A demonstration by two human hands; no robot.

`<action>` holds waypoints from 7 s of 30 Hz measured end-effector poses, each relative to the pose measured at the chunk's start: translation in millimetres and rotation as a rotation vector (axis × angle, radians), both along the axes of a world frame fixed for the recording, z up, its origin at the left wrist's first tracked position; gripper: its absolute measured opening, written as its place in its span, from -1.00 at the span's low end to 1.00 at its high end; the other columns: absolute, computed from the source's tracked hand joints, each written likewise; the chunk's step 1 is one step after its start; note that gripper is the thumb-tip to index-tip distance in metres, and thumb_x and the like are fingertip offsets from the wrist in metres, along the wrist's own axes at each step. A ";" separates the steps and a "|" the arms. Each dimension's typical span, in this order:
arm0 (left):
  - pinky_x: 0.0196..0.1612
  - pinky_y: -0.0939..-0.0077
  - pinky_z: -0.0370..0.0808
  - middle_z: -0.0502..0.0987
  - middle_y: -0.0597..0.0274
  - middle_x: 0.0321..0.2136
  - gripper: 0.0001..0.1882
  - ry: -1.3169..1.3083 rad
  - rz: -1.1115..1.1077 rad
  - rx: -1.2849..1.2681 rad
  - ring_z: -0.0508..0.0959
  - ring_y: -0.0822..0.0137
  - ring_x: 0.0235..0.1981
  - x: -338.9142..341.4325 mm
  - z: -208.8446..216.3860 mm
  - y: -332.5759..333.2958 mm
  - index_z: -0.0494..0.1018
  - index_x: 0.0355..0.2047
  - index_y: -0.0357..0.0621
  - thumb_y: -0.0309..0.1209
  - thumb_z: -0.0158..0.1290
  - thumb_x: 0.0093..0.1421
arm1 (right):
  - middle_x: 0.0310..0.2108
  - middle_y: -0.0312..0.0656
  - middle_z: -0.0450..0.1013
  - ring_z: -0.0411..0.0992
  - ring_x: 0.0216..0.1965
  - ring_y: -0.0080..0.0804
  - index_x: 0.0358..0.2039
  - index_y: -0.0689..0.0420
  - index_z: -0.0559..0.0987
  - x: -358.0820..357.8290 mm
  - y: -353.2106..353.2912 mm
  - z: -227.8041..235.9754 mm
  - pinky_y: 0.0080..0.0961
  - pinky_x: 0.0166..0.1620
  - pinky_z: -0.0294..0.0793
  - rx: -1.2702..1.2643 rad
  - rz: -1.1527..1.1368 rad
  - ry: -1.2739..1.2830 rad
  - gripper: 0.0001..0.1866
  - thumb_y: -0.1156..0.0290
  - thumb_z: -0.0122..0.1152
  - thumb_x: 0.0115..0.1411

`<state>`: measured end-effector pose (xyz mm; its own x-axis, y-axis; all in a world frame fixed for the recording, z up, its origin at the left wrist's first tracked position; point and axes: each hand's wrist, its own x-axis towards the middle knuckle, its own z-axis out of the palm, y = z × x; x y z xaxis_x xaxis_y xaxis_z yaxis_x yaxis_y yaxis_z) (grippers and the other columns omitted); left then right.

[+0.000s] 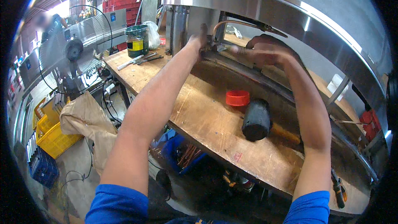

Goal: The person installs a faucet onto a stainless steel sink unit. They wrap the faucet threads with white tape, position the faucet, and tighten the mounting nuts using a wrench. The person also uses pliers to adjust the faucet and secures the connections.

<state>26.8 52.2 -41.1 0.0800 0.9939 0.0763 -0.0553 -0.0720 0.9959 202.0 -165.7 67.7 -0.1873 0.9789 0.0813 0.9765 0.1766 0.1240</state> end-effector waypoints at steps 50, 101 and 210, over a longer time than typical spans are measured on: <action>0.18 0.05 0.17 0.25 -0.17 0.19 -0.02 -0.042 -0.054 0.072 0.29 -0.06 0.18 1.9 27.0 -59.4 0.16 0.24 -0.26 0.39 -0.53 0.19 | -0.38 0.16 0.51 0.49 -0.29 0.14 0.03 0.12 0.36 -31.1 -67.1 -25.0 -0.04 -0.18 0.45 0.395 -0.002 -0.264 -0.52 0.33 0.12 0.07; 0.02 0.21 0.39 0.49 0.06 -0.16 -0.65 -0.466 -0.357 0.009 0.49 0.16 -0.12 -7.3 -57.5 -48.9 0.41 -0.07 -0.16 -0.31 -0.02 0.16 | -0.34 0.04 0.54 0.52 -0.28 0.03 -0.33 0.10 0.62 -240.7 118.4 -34.8 -0.15 -0.17 0.51 0.574 0.683 -0.034 -0.69 0.21 -0.03 0.11; -0.28 0.15 0.44 0.47 0.03 -0.40 -0.72 -0.481 -0.137 -0.166 0.51 0.16 -0.38 9.2 3.9 -47.8 0.45 -0.25 -0.17 -0.26 -0.15 0.22 | -0.10 0.02 0.48 0.45 -0.06 -0.18 0.00 0.27 0.48 -14.9 -13.0 -50.7 -0.36 0.05 0.35 0.401 0.957 0.574 -0.45 0.10 0.12 0.12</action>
